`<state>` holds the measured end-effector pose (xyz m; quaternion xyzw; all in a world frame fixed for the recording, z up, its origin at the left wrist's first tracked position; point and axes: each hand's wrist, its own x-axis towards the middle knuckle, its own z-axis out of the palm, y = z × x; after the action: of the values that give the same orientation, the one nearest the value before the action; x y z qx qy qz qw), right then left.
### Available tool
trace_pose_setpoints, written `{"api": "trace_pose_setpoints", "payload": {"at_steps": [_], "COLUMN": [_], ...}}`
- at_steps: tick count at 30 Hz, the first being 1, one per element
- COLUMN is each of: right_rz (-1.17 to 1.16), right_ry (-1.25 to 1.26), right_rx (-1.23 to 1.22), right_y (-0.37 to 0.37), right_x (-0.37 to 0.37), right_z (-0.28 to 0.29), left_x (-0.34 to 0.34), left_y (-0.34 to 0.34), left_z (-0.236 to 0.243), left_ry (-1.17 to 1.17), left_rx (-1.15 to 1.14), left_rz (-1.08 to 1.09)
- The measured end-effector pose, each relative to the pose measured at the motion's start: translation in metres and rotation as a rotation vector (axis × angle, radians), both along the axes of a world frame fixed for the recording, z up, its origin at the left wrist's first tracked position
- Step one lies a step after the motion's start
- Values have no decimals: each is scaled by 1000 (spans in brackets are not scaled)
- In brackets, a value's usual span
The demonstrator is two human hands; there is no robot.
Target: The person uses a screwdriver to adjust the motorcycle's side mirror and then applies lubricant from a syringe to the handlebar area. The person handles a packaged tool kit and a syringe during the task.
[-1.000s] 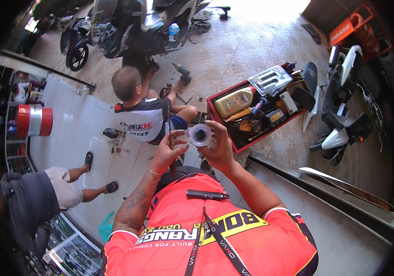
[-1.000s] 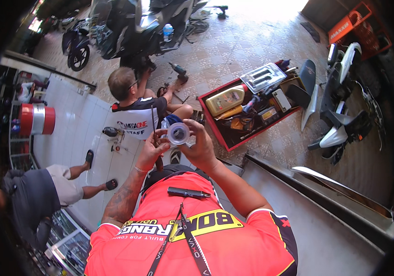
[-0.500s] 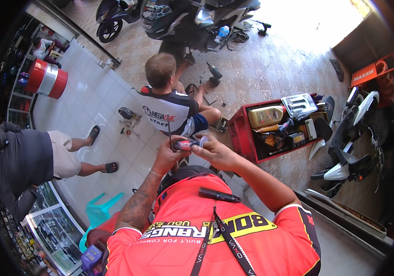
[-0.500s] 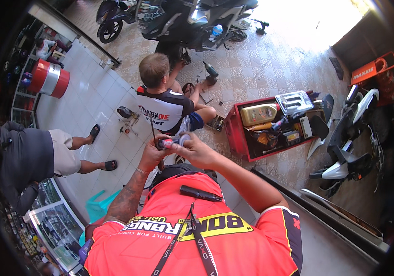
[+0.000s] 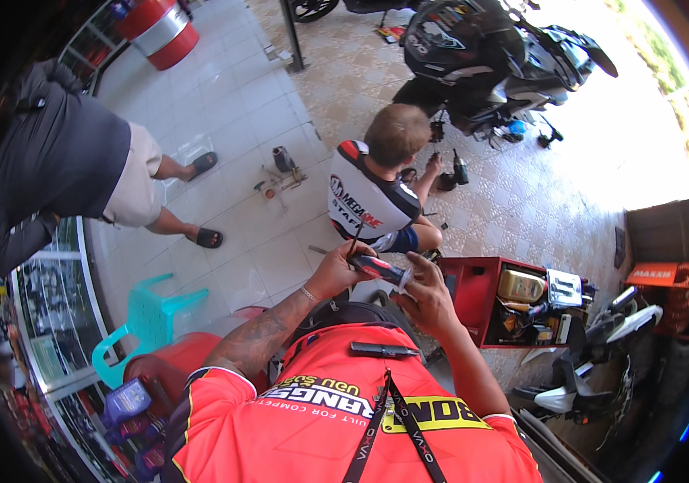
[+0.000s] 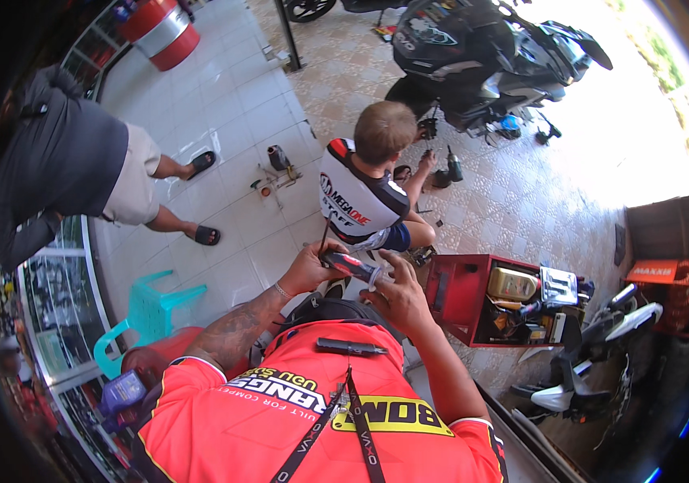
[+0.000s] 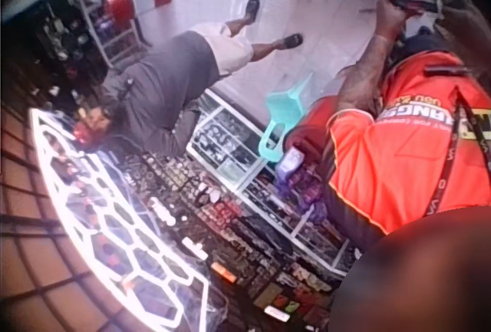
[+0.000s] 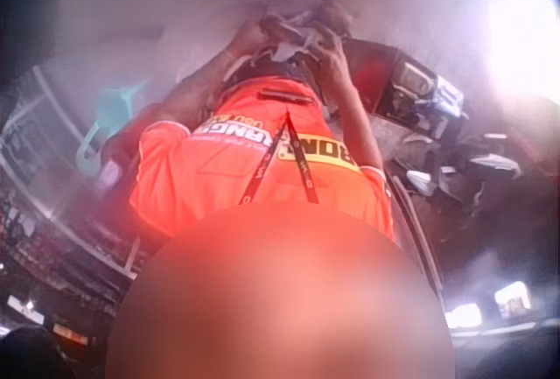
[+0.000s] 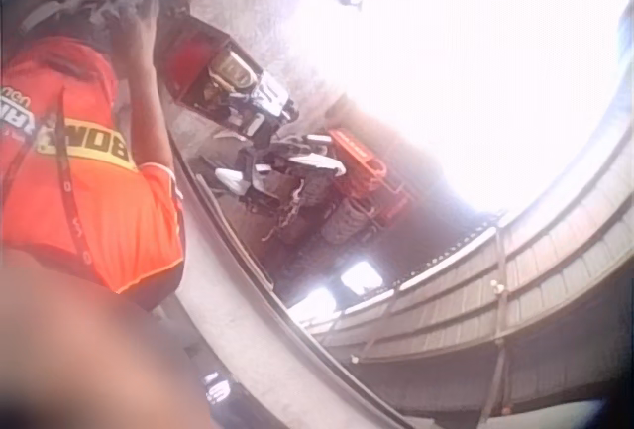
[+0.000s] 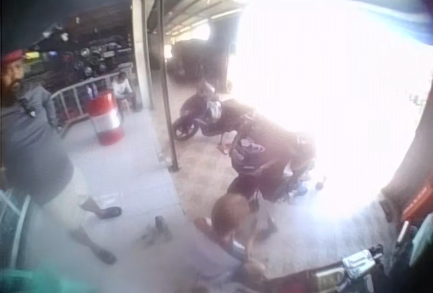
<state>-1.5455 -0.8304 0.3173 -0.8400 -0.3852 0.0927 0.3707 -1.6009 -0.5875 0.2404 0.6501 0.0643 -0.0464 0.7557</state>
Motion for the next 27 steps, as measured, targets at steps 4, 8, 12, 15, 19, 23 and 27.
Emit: {"api": "trace_pose_setpoints", "payload": {"at_steps": [4, 8, 12, 15, 19, 23, 27], "right_rz": [-363, -292, 220, 330, 357, 226, 111], "right_ry": [1302, 1577, 601, 217, 415, 1109, 1274], "right_rx": [291, 278, -13, 225, 209, 79, -7], "right_y": [47, 82, 109, 136, 185, 246, 306], "right_x": [0, 14, 47, 61, 70, 67, 60], "right_z": [-35, -50, -37, -25, -22, -41, -61], "left_x": [-13, -31, -46, -46, -44, -48, -50], "left_y": [32, 42, 61, 83, 125, 181, 239], "left_z": [-7, -4, 15, 23, 20, 3, -18], "left_ry": [116, 303, 329, 285, 138, 198, 181], "left_rx": [58, 94, 8, -1, 0, 41, 10], "left_rz": [3, 151, 278, 362, 449, 423, 432]}}
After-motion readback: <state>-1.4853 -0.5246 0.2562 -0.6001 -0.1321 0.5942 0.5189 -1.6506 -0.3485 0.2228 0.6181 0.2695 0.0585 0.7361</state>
